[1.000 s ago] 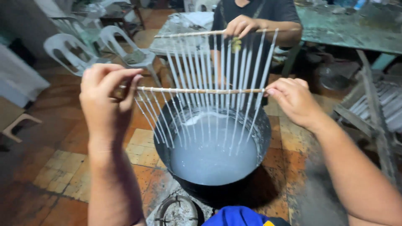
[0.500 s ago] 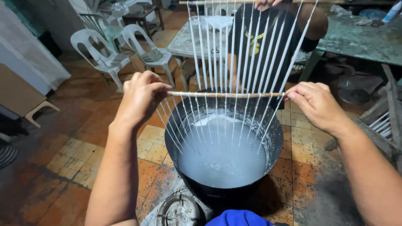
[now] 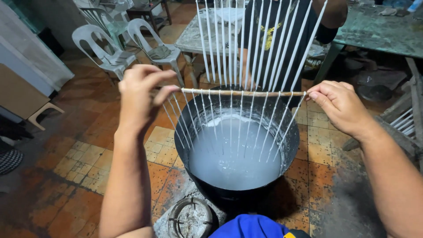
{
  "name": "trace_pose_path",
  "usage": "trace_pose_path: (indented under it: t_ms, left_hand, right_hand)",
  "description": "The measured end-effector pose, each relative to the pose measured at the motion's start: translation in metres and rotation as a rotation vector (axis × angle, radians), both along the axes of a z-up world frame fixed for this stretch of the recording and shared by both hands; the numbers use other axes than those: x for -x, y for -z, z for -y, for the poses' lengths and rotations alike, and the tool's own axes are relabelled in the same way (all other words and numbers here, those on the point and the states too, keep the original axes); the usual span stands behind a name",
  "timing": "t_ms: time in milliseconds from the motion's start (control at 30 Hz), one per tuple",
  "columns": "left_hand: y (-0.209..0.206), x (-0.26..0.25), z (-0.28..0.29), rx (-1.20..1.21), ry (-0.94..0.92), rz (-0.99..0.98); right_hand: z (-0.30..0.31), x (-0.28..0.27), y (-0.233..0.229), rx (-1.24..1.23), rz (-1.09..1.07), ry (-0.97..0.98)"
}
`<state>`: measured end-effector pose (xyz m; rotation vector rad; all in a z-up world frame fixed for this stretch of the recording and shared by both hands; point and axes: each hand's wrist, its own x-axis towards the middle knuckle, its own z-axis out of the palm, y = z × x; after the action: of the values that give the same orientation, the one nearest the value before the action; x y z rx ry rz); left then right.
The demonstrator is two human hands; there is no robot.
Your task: Dipping multiple candle wicks attached to a wooden rod into a vat of molten wax and hanging them on a frame to cool and harden.
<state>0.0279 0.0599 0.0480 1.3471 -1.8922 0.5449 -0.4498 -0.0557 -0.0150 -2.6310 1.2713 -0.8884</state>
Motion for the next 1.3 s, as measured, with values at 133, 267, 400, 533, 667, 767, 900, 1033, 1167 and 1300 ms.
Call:
trace_pose_path:
  t_ms: [133, 267, 400, 533, 667, 767, 900, 1033, 1167, 1300]
  left_hand:
    - [0.031, -0.008, -0.025, 0.304, 0.088, -0.411]
    - [0.096, -0.017, -0.021, 0.214, -0.064, -0.9]
    - [0.122, -0.003, -0.02, -0.412, -0.059, -1.201]
    - [0.157, -0.009, -0.005, -0.502, 0.032, -1.193]
    - [0.171, -0.011, 0.005, -0.536, 0.142, -1.206]
    - [0.176, -0.012, 0.009, -0.525, 0.186, -1.222]
    - [0.179, -0.012, 0.013, -0.507, 0.201, -1.233]
    - [0.18, -0.01, 0.015, -0.491, 0.263, -1.285]
    - [0.177, -0.009, 0.015, -0.479, 0.247, -1.282]
    - [0.176, -0.008, 0.016, -0.47, 0.252, -1.309]
  right_hand:
    - [-0.004, 0.001, -0.003, -0.01, 0.015, 0.023]
    - [-0.005, 0.006, -0.002, -0.001, 0.016, 0.02]
    - [-0.006, 0.01, -0.002, -0.016, 0.013, 0.024]
    - [-0.006, 0.015, -0.002, 0.015, 0.018, 0.011]
    - [-0.008, 0.019, -0.003, 0.02, 0.009, 0.012]
    - [-0.011, 0.019, -0.003, 0.024, 0.018, 0.005]
    - [-0.014, 0.019, -0.003, 0.014, 0.024, 0.017]
    - [-0.014, 0.02, -0.002, -0.022, 0.016, 0.041]
    - [-0.014, 0.02, -0.002, -0.001, 0.023, 0.033]
    - [-0.014, 0.019, -0.002, 0.003, 0.029, 0.029]
